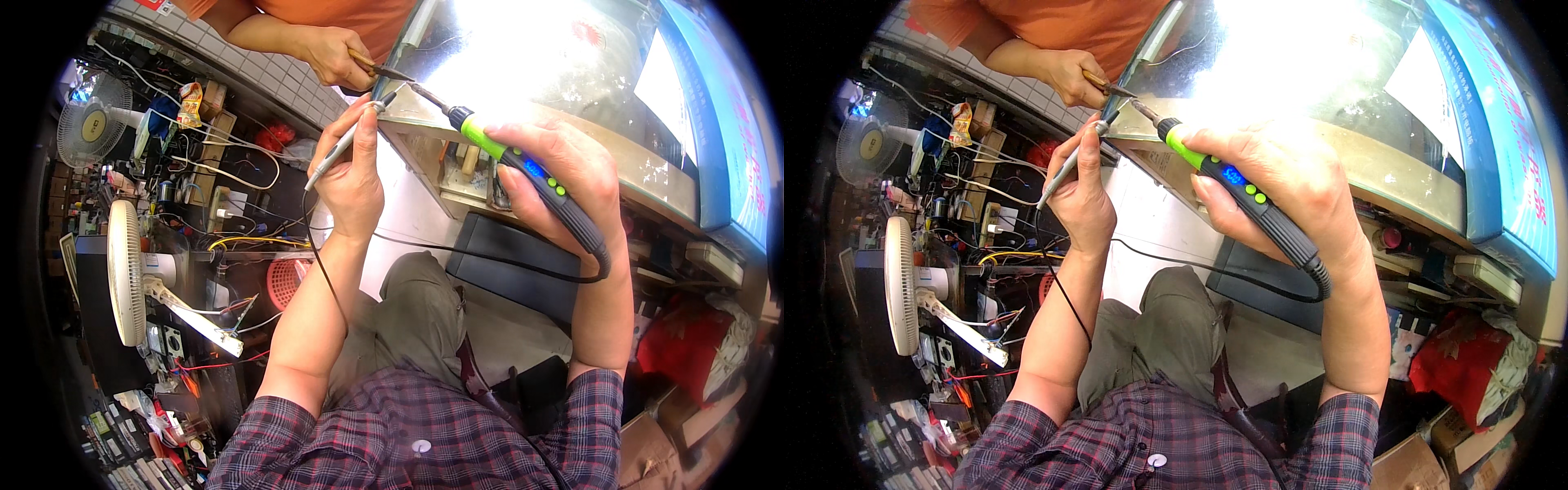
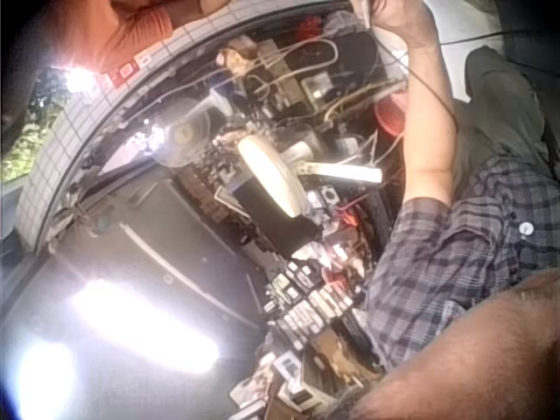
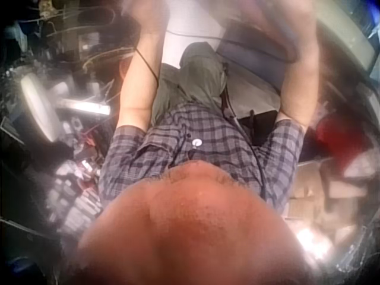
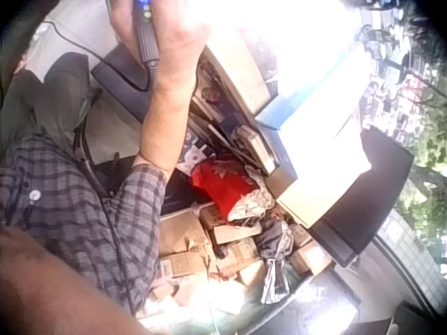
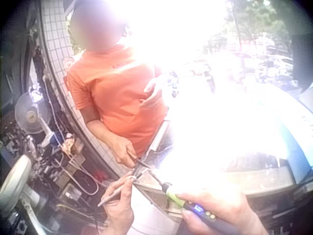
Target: The person uses a soldering iron to heat and join a small wire or connector while seated on the floor. They hold the wire with one hand and apply the soldering iron with the other, repeating the process on different sections.
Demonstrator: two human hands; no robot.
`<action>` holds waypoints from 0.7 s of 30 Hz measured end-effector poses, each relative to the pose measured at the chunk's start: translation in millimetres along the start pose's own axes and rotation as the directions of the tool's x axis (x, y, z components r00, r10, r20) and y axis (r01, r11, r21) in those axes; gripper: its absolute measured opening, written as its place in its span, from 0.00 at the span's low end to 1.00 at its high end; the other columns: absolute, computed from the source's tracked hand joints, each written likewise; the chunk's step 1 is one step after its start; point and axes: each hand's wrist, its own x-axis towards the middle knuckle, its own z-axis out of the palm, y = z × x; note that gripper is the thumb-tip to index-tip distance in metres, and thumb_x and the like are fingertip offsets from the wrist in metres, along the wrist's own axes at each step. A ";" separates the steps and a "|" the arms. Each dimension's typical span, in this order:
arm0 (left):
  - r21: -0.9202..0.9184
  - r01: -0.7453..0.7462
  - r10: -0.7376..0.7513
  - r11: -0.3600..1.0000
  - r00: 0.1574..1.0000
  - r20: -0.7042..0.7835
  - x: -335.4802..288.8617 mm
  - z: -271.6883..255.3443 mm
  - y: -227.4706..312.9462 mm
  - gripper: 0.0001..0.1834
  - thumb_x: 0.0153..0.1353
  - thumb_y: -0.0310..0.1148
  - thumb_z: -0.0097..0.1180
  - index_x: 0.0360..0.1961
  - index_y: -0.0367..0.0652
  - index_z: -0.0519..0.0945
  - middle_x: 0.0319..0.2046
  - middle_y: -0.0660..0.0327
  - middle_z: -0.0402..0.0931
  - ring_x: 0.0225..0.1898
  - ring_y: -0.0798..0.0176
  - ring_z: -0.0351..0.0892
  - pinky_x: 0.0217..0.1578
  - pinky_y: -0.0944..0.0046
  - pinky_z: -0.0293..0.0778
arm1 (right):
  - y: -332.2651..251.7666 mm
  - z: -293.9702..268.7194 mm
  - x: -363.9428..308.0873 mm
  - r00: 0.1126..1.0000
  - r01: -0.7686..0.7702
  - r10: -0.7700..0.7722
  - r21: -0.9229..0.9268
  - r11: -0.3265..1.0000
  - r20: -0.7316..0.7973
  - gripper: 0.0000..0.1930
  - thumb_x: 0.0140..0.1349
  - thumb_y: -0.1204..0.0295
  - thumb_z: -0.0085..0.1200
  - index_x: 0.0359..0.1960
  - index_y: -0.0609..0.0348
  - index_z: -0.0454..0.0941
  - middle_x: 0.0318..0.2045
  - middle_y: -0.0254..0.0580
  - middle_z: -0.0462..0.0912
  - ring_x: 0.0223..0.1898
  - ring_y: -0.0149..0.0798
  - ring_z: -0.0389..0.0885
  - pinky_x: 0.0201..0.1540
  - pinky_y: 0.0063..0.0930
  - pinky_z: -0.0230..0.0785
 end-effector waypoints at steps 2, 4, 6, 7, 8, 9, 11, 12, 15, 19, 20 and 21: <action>0.003 0.003 -0.003 1.000 1.000 0.000 0.1 -0.4 1.1 0.12 0.77 0.29 0.64 0.53 0.30 0.86 0.55 0.49 0.88 0.55 0.65 0.85 0.60 0.65 0.78 | -0.3 0.4 -0.3 1.000 -0.001 0.001 -0.002 1.000 0.002 0.18 0.62 0.76 0.64 0.55 0.62 0.86 0.45 0.54 0.90 0.46 0.52 0.91 0.52 0.39 0.81; 0.006 0.002 -0.002 1.000 1.000 -0.002 0.4 -0.9 2.6 0.13 0.77 0.30 0.64 0.53 0.30 0.86 0.55 0.49 0.88 0.55 0.65 0.85 0.60 0.65 0.78 | -0.9 0.0 -0.1 1.000 -0.001 0.001 -0.004 1.000 0.005 0.19 0.62 0.76 0.64 0.55 0.61 0.86 0.45 0.54 0.90 0.46 0.52 0.91 0.52 0.39 0.81; 0.009 -0.002 0.002 1.000 1.000 -0.002 0.9 -1.7 3.2 0.13 0.77 0.30 0.64 0.54 0.30 0.86 0.55 0.49 0.87 0.55 0.65 0.85 0.60 0.65 0.78 | -1.7 -0.7 0.7 1.000 -0.001 0.001 -0.006 1.000 0.010 0.19 0.61 0.76 0.64 0.55 0.61 0.86 0.45 0.54 0.90 0.46 0.52 0.91 0.52 0.39 0.81; 0.010 -0.005 0.005 1.000 1.000 -0.003 1.1 -2.3 2.4 0.13 0.77 0.30 0.64 0.54 0.30 0.86 0.55 0.49 0.87 0.55 0.65 0.85 0.60 0.65 0.78 | -2.0 -0.4 0.9 1.000 0.002 -0.002 -0.006 1.000 0.008 0.19 0.61 0.76 0.64 0.55 0.61 0.86 0.45 0.54 0.90 0.46 0.52 0.91 0.52 0.39 0.81; 0.010 -0.008 0.008 1.000 1.000 -0.003 1.2 -2.6 2.2 0.13 0.77 0.30 0.64 0.54 0.30 0.86 0.55 0.48 0.87 0.55 0.65 0.85 0.60 0.65 0.78 | -2.1 0.1 0.9 1.000 0.005 -0.005 -0.006 1.000 0.006 0.19 0.61 0.76 0.64 0.55 0.61 0.86 0.45 0.54 0.90 0.46 0.52 0.91 0.52 0.39 0.81; 0.009 -0.006 0.006 1.000 1.000 -0.004 1.4 -2.7 2.8 0.13 0.77 0.30 0.64 0.54 0.30 0.86 0.55 0.48 0.87 0.55 0.65 0.85 0.60 0.65 0.78 | -2.3 0.3 1.1 1.000 0.007 -0.007 -0.007 1.000 0.004 0.19 0.61 0.76 0.64 0.55 0.61 0.86 0.45 0.54 0.90 0.46 0.52 0.91 0.52 0.39 0.81; 0.007 -0.001 0.001 1.000 1.000 -0.005 1.4 -1.9 3.8 0.13 0.77 0.30 0.64 0.54 0.30 0.85 0.55 0.49 0.87 0.55 0.65 0.85 0.60 0.65 0.79 | -2.3 0.3 1.2 1.000 0.010 -0.010 -0.014 1.000 0.005 0.19 0.61 0.76 0.64 0.55 0.61 0.86 0.45 0.54 0.90 0.46 0.52 0.91 0.52 0.39 0.81; 0.002 0.001 -0.001 1.000 1.000 -0.006 1.4 -1.7 4.0 0.13 0.77 0.30 0.64 0.54 0.30 0.85 0.55 0.49 0.87 0.55 0.65 0.85 0.60 0.65 0.79 | -2.2 0.2 1.3 1.000 0.011 -0.011 -0.018 1.000 0.005 0.19 0.61 0.76 0.64 0.55 0.61 0.86 0.45 0.54 0.90 0.46 0.52 0.91 0.52 0.39 0.81; -0.006 0.005 -0.005 1.000 1.000 -0.005 1.1 -1.2 3.4 0.13 0.77 0.29 0.64 0.54 0.30 0.85 0.55 0.49 0.87 0.55 0.65 0.85 0.60 0.65 0.79 | -0.9 0.1 0.8 1.000 0.014 -0.014 -0.019 1.000 0.005 0.19 0.60 0.76 0.64 0.55 0.61 0.86 0.45 0.54 0.90 0.45 0.52 0.91 0.51 0.39 0.81; -0.005 -0.001 0.001 1.000 1.000 -0.002 1.3 -1.1 2.0 0.13 0.77 0.29 0.64 0.54 0.30 0.85 0.55 0.49 0.87 0.55 0.65 0.85 0.60 0.65 0.78 | -0.2 0.2 0.9 1.000 0.015 -0.015 -0.021 1.000 0.004 0.19 0.60 0.76 0.65 0.55 0.61 0.86 0.44 0.54 0.90 0.44 0.52 0.90 0.50 0.38 0.81; -0.006 -0.004 0.004 1.000 1.000 -0.002 1.4 -1.0 1.7 0.13 0.77 0.29 0.64 0.54 0.30 0.85 0.55 0.49 0.87 0.55 0.65 0.85 0.60 0.65 0.78 | 0.4 0.0 1.0 1.000 0.016 -0.016 -0.021 1.000 0.006 0.19 0.60 0.76 0.65 0.55 0.60 0.86 0.44 0.54 0.90 0.44 0.51 0.90 0.50 0.38 0.81; -0.007 -0.003 0.003 1.000 1.000 -0.002 1.2 -1.0 1.3 0.13 0.77 0.29 0.64 0.54 0.30 0.85 0.55 0.49 0.87 0.55 0.65 0.85 0.60 0.65 0.78 | 0.8 -0.1 1.0 1.000 0.018 -0.018 -0.021 1.000 0.007 0.19 0.60 0.76 0.65 0.55 0.60 0.86 0.44 0.53 0.90 0.44 0.51 0.90 0.49 0.38 0.81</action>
